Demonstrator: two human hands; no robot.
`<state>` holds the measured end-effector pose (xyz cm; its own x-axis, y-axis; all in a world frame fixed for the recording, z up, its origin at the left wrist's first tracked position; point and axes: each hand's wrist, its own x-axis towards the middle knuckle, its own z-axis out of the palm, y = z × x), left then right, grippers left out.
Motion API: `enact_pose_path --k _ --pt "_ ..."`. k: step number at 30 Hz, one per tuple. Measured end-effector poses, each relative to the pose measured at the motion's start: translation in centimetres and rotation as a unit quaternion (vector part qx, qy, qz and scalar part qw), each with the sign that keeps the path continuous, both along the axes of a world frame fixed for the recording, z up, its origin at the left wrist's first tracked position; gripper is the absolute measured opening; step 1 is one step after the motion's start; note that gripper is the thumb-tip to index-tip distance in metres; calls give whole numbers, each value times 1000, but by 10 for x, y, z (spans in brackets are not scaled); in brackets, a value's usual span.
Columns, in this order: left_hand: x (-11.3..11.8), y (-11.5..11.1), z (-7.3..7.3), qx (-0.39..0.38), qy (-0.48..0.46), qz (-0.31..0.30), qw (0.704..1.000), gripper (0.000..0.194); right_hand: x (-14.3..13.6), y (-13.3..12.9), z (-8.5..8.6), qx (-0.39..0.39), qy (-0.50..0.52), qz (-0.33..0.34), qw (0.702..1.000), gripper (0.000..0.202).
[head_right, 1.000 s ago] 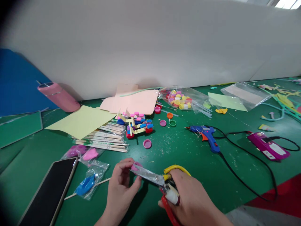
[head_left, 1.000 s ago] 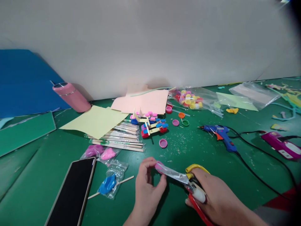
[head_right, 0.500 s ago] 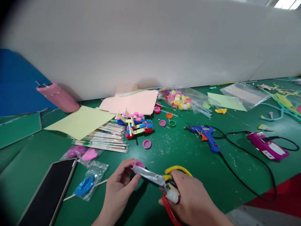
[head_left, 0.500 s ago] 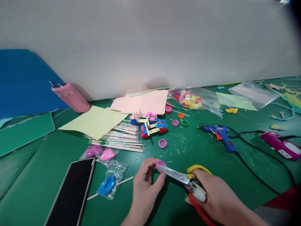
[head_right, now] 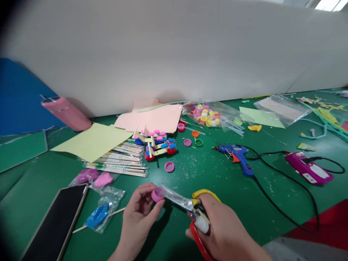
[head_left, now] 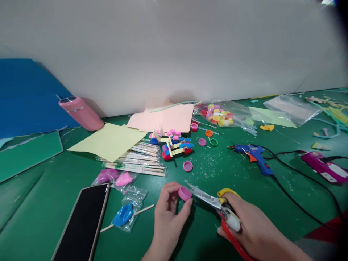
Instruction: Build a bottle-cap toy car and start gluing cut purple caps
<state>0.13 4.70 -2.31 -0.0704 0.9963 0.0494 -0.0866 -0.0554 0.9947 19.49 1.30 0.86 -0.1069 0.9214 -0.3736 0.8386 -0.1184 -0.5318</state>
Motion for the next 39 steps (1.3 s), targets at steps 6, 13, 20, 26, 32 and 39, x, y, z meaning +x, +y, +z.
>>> enact_pose_path --k 6,13,20,26,32,39 --pt "-2 -1 -4 -1 27 -9 1000 28 -3 -3 -4 49 -11 39 998 29" --pt "-2 1 -3 13 25 -27 999 21 -4 1 -4 10 5 4 1000 30" --pt "-1 0 -3 14 19 -44 999 22 -2 8 -11 -23 122 -61 990 22" --pt "0 -2 -9 109 94 -57 988 31 -26 19 -13 37 323 -137 936 15" --pt "-2 -3 -15 177 197 -52 963 33 -58 30 -3 38 409 -122 904 22" --pt "-1 -1 -11 82 109 -94 986 38 -56 37 2 37 412 -136 900 24"
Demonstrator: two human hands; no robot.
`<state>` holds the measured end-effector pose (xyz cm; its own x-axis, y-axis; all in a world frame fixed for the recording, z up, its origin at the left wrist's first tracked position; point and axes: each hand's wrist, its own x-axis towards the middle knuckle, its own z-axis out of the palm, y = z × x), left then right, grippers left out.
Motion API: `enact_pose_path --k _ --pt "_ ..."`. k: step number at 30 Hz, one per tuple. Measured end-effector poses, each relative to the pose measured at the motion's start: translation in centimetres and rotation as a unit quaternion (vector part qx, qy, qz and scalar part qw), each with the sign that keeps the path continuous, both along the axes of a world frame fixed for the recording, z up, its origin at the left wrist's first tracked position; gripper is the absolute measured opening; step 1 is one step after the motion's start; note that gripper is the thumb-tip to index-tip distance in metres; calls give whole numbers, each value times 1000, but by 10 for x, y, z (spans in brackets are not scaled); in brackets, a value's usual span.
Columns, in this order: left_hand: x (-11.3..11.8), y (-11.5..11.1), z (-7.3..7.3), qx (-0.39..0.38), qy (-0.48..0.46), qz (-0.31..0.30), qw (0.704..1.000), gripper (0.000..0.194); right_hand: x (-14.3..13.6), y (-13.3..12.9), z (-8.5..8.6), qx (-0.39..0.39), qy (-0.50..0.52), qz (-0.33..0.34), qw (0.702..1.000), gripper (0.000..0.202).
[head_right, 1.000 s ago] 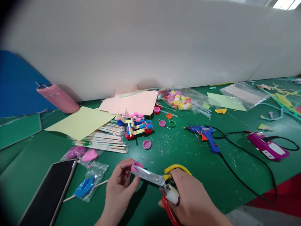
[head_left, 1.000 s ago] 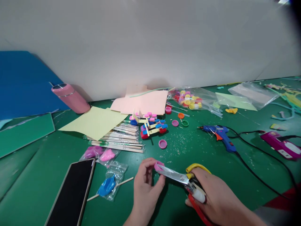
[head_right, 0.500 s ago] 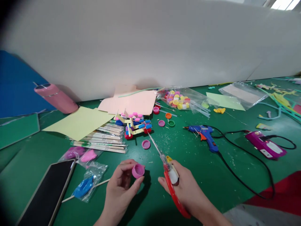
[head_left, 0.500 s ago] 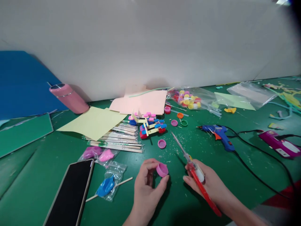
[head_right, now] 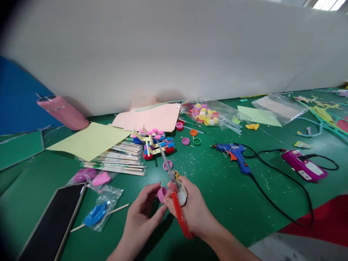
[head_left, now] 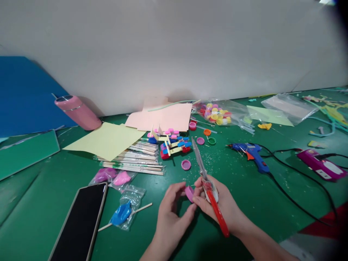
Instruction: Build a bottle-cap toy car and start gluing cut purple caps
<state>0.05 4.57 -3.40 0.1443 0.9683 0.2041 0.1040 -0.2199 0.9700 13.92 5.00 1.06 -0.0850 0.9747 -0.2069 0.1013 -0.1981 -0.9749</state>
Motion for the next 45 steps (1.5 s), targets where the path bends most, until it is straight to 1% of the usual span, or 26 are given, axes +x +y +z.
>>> enact_pose_path --k 3,5,6,8,10,12,14,15,16,19,21,23,25,29,32,36,41,45 --pt "1 1 8 -108 -72 -52 990 29 7 0 -2 2 3 24 1000 26" --pt "1 2 11 -143 -90 -64 984 25 10 0 -4 2 9 52 999 26" --pt "1 2 12 -146 -96 -60 983 25 11 -1 -5 2 9 62 998 26" --pt "1 1 9 -138 -103 -36 984 24 12 -1 -6 9 2 65 998 26" --pt "1 1 4 -117 -106 8 987 24 15 -2 -6 21 -33 53 998 23" --pt "1 0 0 -103 -104 67 987 24 22 -5 -5 41 -103 56 992 22" --pt "1 0 0 -104 -101 118 982 24 31 -10 -4 55 -195 78 976 24" --pt "1 0 1 -108 -103 134 980 23 35 -12 -3 55 -237 91 966 25" --pt "0 0 2 -112 -108 142 978 23 40 -15 -2 50 -273 104 955 26" --pt "1 1 10 -130 -127 121 976 22 50 -23 -2 26 -345 136 928 31" --pt "2 1 14 -137 -145 116 973 21 53 -27 -1 22 -380 145 913 32" --pt "3 1 16 -136 -159 128 969 21 54 -29 -1 25 -404 148 902 33" --pt "3 1 17 -129 -149 130 972 21 53 -30 0 29 -414 152 897 33" --pt "0 2 15 -96 -87 118 985 24 48 -30 2 31 -418 160 894 31" --pt "-1 2 12 -43 -40 130 990 25 46 -29 2 20 -417 157 895 32" --pt "-2 1 7 19 10 145 989 29 46 -29 1 4 -412 156 898 31" --pt "-3 0 2 26 41 139 989 30 48 -29 1 -21 -391 161 906 28" --pt "-3 -1 2 21 49 135 989 29 47 -31 3 -44 -376 171 910 24"
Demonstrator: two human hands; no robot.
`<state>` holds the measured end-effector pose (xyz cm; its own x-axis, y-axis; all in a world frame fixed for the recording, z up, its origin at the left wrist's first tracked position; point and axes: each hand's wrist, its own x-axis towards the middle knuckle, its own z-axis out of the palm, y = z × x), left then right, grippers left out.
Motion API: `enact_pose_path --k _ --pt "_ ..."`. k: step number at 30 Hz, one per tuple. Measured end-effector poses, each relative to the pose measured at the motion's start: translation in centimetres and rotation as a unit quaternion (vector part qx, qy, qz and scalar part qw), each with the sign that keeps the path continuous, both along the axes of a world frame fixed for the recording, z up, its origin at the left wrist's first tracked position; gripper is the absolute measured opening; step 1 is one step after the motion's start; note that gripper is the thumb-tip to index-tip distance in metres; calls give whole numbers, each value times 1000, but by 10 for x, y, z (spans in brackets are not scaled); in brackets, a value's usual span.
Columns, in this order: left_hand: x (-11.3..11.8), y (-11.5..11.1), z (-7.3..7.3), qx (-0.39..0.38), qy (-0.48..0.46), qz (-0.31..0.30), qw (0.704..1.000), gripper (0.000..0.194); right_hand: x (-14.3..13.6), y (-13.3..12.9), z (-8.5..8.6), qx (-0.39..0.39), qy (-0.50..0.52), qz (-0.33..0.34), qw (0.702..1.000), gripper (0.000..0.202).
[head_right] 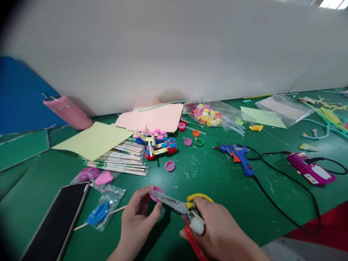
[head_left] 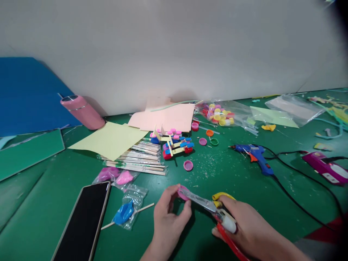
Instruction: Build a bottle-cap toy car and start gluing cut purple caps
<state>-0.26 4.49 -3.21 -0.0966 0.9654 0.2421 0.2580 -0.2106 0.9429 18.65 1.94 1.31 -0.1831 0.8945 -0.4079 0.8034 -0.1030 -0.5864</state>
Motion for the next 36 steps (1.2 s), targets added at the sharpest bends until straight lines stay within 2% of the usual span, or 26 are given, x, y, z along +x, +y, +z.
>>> enact_pose_path --k 4,8,15,22,36 --pt "1 0 1 6 -9 -1 1000 27 -1 0 -4 -23 11 -30 999 23" --pt "3 0 3 -5 -25 -16 1000 27 2 0 -6 10 18 -50 999 22" --pt "2 2 3 -10 -35 -20 999 27 7 -3 2 32 -5 5 999 28" --pt "1 0 -3 22 -5 -8 1000 33 4 -5 0 78 -47 13 996 30" --pt "1 -2 -5 38 40 6 998 31 4 -3 -2 23 -27 3 999 29"
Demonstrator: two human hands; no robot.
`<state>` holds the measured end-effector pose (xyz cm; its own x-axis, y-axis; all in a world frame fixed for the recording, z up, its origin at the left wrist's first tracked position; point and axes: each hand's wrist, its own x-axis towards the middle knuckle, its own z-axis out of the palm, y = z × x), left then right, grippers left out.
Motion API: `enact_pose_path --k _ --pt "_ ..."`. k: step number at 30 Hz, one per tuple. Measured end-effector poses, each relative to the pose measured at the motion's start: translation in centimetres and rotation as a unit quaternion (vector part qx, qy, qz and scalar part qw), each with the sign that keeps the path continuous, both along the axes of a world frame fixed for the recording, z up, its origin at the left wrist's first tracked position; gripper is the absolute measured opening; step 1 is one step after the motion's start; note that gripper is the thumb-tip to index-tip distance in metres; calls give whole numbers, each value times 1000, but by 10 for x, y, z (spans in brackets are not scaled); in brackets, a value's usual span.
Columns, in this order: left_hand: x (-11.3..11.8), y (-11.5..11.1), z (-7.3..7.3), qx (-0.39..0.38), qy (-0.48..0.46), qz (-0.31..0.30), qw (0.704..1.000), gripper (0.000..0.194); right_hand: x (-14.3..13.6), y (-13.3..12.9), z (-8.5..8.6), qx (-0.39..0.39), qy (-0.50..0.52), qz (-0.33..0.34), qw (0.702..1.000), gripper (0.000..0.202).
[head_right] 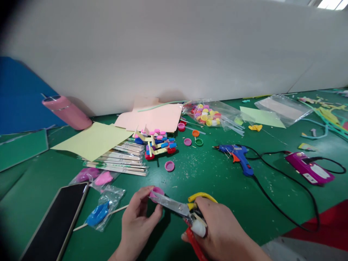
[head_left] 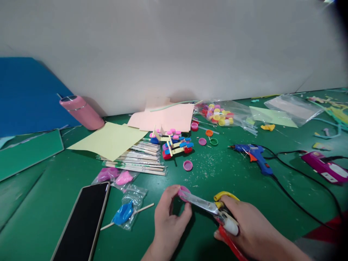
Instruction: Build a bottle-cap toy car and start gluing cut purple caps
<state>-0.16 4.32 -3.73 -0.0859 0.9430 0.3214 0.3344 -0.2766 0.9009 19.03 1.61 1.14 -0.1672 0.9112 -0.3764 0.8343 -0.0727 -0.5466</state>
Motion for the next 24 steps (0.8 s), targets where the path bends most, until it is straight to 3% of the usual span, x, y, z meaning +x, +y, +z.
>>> enact_pose_path --k 8,13,19,24 --pt "3 1 2 27 21 0 999 28 -1 2 -10 -19 26 -58 998 27" --pt "4 0 6 26 25 -11 999 28 -3 9 -15 14 117 -118 986 22" --pt "5 1 5 28 32 -57 997 28 -33 16 -12 13 322 -125 938 19" --pt "7 1 2 18 26 -89 996 31 -57 28 -4 41 396 -140 907 20"
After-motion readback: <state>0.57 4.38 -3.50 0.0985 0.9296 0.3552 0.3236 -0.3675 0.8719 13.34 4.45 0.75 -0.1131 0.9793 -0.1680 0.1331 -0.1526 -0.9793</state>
